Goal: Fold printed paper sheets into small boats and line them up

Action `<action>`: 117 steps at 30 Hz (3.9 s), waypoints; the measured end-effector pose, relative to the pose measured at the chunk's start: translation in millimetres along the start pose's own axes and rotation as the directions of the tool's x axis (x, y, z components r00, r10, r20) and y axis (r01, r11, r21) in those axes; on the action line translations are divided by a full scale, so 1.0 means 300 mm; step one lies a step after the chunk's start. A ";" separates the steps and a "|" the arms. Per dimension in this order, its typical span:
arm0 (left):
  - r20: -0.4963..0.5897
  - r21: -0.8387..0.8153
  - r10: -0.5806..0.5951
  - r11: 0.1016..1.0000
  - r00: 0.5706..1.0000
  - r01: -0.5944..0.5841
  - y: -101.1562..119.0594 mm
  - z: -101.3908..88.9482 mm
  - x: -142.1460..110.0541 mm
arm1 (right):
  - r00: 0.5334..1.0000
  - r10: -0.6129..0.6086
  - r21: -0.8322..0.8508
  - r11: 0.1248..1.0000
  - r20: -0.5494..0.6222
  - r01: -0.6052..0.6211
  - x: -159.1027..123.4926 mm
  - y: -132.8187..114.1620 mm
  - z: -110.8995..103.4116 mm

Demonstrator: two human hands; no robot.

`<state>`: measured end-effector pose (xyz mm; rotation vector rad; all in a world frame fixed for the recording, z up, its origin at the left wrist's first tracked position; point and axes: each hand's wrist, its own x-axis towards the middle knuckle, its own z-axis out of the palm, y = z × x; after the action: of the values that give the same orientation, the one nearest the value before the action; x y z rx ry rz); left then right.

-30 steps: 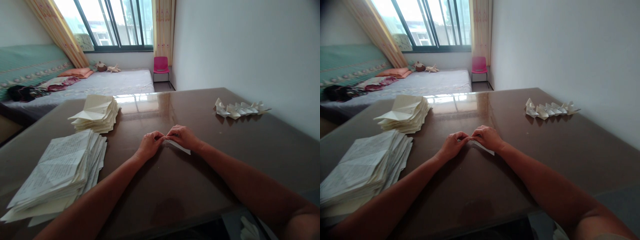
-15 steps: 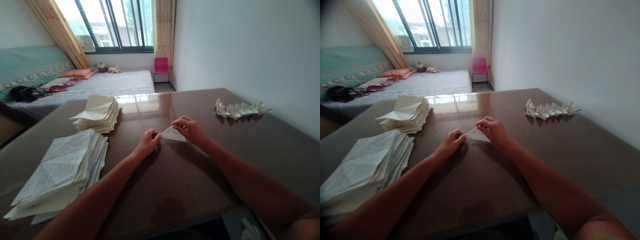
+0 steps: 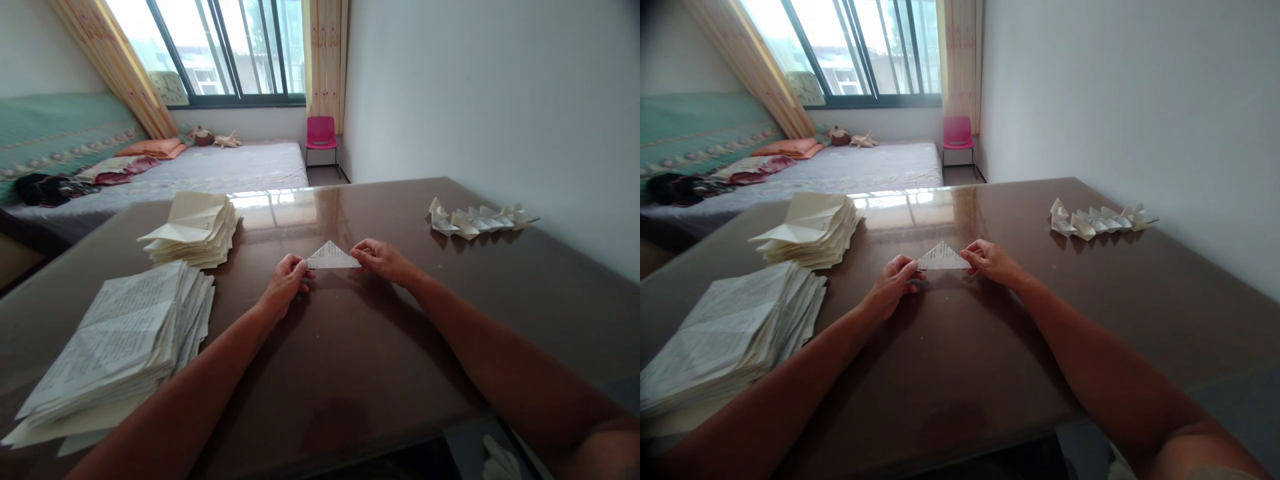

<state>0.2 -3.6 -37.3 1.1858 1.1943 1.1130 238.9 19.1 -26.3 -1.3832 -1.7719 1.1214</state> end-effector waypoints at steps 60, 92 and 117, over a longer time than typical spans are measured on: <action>0.125 0.018 -0.024 1.000 0.992 0.022 -0.009 -0.029 0.020 | 0.984 -0.152 -0.043 0.987 0.098 0.157 -0.005 0.007 0.018; 0.189 0.197 -0.019 0.980 0.982 -0.019 0.054 0.016 -0.031 | 0.812 -0.561 -0.731 0.485 0.160 0.479 -0.059 -0.061 0.094; 0.299 0.141 0.175 0.964 0.938 -0.224 -0.030 0.053 -0.029 | 0.836 -0.546 -0.374 0.765 0.056 0.525 -0.042 -0.039 0.117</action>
<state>15.5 -13.9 -45.7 1.5734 0.9771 0.9595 206.9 -2.7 -31.4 -0.9705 -2.2259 0.4389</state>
